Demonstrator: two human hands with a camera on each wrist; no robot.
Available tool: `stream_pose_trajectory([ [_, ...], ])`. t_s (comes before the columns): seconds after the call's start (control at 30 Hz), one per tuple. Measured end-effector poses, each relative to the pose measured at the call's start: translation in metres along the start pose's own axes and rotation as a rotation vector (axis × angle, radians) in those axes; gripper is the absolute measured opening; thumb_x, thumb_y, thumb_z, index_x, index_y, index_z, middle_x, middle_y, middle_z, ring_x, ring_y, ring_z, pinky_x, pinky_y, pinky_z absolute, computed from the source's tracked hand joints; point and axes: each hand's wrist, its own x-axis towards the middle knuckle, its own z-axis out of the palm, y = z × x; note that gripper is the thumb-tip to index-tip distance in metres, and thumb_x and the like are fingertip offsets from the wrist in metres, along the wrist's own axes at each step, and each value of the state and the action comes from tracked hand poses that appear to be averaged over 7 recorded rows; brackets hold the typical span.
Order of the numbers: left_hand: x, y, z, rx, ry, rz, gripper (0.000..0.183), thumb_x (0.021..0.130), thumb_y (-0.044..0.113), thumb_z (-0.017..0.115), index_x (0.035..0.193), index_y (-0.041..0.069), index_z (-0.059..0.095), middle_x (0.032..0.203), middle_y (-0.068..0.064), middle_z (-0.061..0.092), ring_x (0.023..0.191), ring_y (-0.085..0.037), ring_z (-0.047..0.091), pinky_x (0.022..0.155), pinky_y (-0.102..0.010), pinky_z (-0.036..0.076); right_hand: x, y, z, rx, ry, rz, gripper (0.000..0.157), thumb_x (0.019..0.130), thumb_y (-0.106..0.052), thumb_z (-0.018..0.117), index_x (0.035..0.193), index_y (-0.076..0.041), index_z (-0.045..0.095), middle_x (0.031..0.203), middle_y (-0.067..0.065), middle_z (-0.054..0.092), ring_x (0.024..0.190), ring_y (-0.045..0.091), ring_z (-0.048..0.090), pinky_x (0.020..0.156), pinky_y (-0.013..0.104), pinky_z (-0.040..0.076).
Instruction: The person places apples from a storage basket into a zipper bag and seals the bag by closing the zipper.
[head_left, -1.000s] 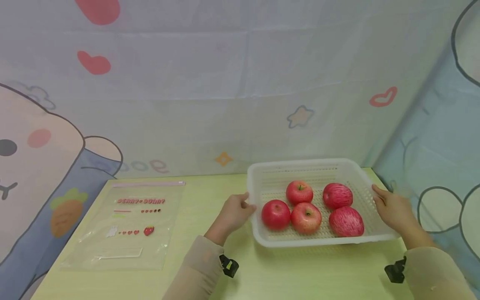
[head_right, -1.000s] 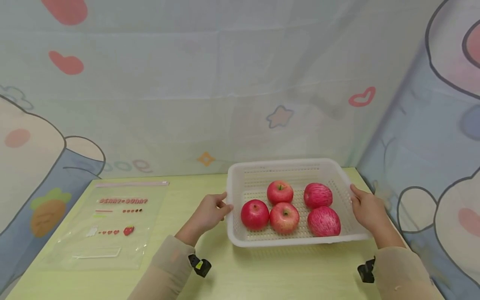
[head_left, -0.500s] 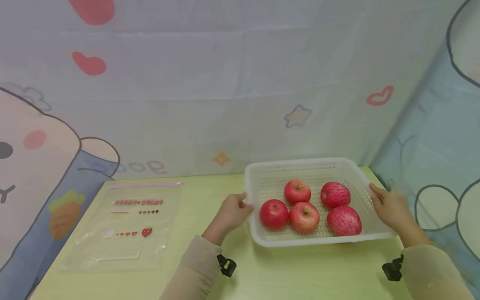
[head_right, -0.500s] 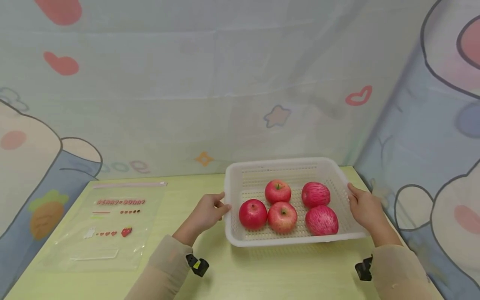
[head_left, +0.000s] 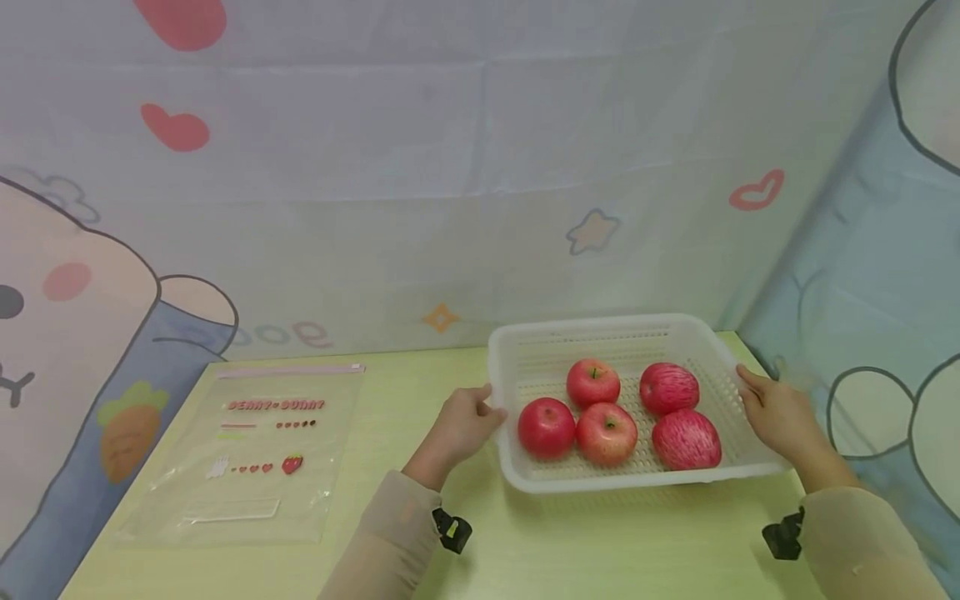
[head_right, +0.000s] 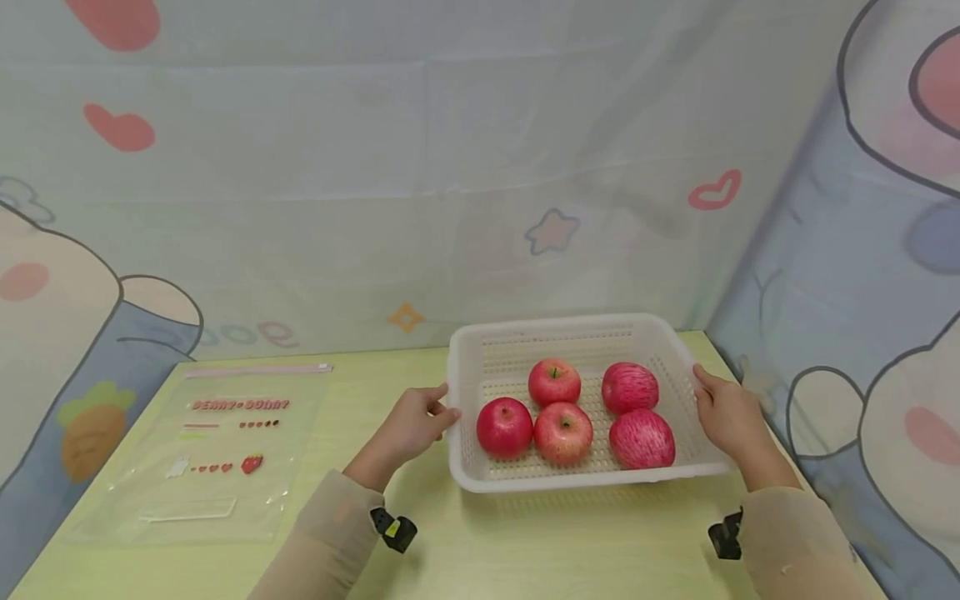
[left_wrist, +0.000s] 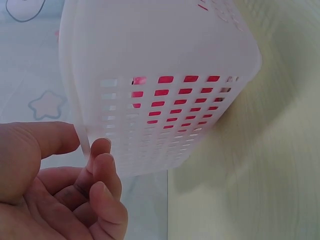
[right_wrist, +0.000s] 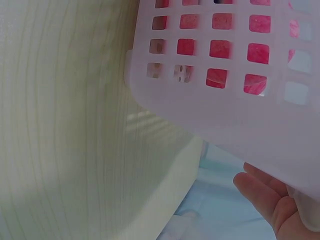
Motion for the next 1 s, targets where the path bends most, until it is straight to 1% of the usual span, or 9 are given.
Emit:
stream_pose_trajectory([
  [0.13, -0.0007, 0.0013, -0.0008, -0.004, -0.007, -0.006, 0.055, 0.086, 0.017, 0.056, 0.131, -0.009, 0.037, 0.078, -0.01, 0.064, 0.064, -0.014, 0.053, 0.056, -0.024, 0.042, 0.0002, -0.0019, -0.0036, 0.001, -0.016, 0.009, 0.036, 0.086, -0.005, 0.048, 0.119, 0.012, 0.048, 0.106, 0.038, 0.049, 0.071, 0.042, 0.054, 0.06, 0.052, 0.04],
  [0.27, -0.0026, 0.0036, -0.0025, -0.007, -0.008, -0.015, 0.055, 0.087, 0.017, 0.056, 0.131, -0.009, 0.036, 0.078, -0.01, 0.064, 0.063, -0.013, 0.053, 0.055, -0.024, 0.042, 0.0006, -0.004, -0.0071, 0.001, -0.033, 0.017, 0.037, 0.087, -0.006, 0.048, 0.12, 0.011, 0.047, 0.107, 0.037, 0.05, 0.074, 0.044, 0.056, 0.06, 0.052, 0.04],
  [0.37, -0.0037, 0.0052, -0.0035, -0.01, -0.004, -0.015, 0.054, 0.087, 0.016, 0.056, 0.131, -0.009, 0.036, 0.078, -0.01, 0.064, 0.062, -0.013, 0.052, 0.055, -0.024, 0.042, 0.0005, -0.0049, -0.0089, 0.004, -0.026, 0.01, 0.036, 0.087, -0.006, 0.049, 0.119, 0.012, 0.048, 0.106, 0.037, 0.05, 0.076, 0.046, 0.056, 0.06, 0.052, 0.04],
  [0.5, -0.0057, 0.0061, -0.0053, -0.025, -0.005, -0.018, 0.054, 0.087, 0.015, 0.055, 0.131, -0.009, 0.036, 0.078, -0.01, 0.064, 0.063, -0.013, 0.053, 0.055, -0.024, 0.043, -0.0006, -0.0071, -0.0104, 0.015, -0.018, 0.002, 0.036, 0.086, -0.004, 0.049, 0.118, 0.013, 0.048, 0.106, 0.037, 0.05, 0.072, 0.042, 0.056, 0.06, 0.052, 0.04],
  [0.57, -0.0062, 0.0058, -0.0052, -0.037, -0.009, -0.024, 0.054, 0.087, 0.015, 0.055, 0.131, -0.009, 0.036, 0.078, -0.009, 0.064, 0.064, -0.013, 0.054, 0.056, -0.024, 0.044, -0.0011, -0.0071, -0.0099, 0.013, -0.019, 0.003, 0.036, 0.086, -0.004, 0.049, 0.118, 0.013, 0.048, 0.105, 0.037, 0.051, 0.066, 0.037, 0.054, 0.059, 0.05, 0.04],
  [0.63, -0.0068, 0.0054, -0.0052, -0.043, -0.013, -0.026, 0.054, 0.087, 0.015, 0.055, 0.131, -0.009, 0.036, 0.077, -0.009, 0.064, 0.064, -0.013, 0.054, 0.056, -0.025, 0.044, -0.0016, -0.0075, -0.0095, 0.012, -0.024, 0.009, 0.036, 0.086, -0.004, 0.049, 0.118, 0.013, 0.048, 0.106, 0.036, 0.051, 0.067, 0.037, 0.055, 0.059, 0.049, 0.04],
  [0.73, -0.0071, 0.0053, -0.0054, -0.053, -0.019, -0.033, 0.054, 0.087, 0.015, 0.054, 0.132, -0.008, 0.036, 0.078, -0.009, 0.063, 0.065, -0.014, 0.055, 0.058, -0.025, 0.045, -0.0015, -0.0075, -0.0089, 0.011, -0.017, 0.006, 0.036, 0.086, -0.004, 0.049, 0.118, 0.013, 0.049, 0.106, 0.036, 0.051, 0.062, 0.031, 0.051, 0.054, 0.043, 0.039],
  [0.87, -0.0066, 0.0047, -0.0058, -0.056, -0.016, -0.031, 0.054, 0.087, 0.015, 0.054, 0.132, -0.007, 0.036, 0.077, -0.009, 0.062, 0.064, -0.014, 0.054, 0.057, -0.025, 0.044, -0.0011, -0.0072, -0.0091, 0.013, -0.001, 0.0, 0.036, 0.085, -0.003, 0.05, 0.117, 0.013, 0.049, 0.106, 0.036, 0.051, 0.065, 0.034, 0.054, 0.054, 0.043, 0.039],
  [1.0, -0.0061, 0.0049, -0.006, -0.069, -0.02, -0.035, 0.053, 0.087, 0.015, 0.054, 0.132, -0.006, 0.036, 0.077, -0.008, 0.062, 0.064, -0.015, 0.054, 0.056, -0.026, 0.044, -0.0008, -0.0064, -0.01, 0.016, -0.005, 0.014, 0.036, 0.085, -0.003, 0.05, 0.117, 0.012, 0.049, 0.107, 0.035, 0.051, 0.083, 0.046, 0.057, 0.062, 0.052, 0.041],
])
